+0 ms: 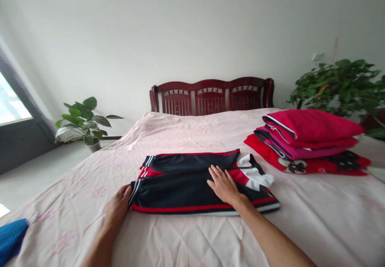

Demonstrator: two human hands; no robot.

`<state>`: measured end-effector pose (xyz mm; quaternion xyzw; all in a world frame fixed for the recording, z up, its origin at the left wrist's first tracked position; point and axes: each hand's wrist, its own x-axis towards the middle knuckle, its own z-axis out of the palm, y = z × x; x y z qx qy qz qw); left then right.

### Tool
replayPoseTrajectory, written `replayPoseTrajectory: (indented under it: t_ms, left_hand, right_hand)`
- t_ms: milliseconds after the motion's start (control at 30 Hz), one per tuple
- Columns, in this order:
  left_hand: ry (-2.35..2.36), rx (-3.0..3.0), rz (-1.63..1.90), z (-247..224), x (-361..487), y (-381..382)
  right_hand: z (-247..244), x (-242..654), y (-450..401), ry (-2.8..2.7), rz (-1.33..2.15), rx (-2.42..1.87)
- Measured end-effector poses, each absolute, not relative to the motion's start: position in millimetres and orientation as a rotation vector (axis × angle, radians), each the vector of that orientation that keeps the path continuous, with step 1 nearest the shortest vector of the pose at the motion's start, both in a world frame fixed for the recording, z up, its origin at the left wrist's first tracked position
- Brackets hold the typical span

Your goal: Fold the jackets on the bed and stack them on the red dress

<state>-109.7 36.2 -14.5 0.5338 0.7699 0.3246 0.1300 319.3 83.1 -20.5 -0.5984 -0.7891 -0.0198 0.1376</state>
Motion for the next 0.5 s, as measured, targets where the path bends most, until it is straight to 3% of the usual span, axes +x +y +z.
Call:
replayPoseTrajectory:
  t_ms: [367, 500]
  left_hand:
    - [2.293, 1.933, 0.597, -14.2, -113.8, 34.1]
    - [2.253, 1.760, 0.714, -12.7, -117.6, 42.5]
  right_hand:
    - [-19.3, 355.8, 66.6, -2.203, -0.038, -1.813]
    - [1.3, 403.0, 54.4, -1.972, -0.144, -1.767]
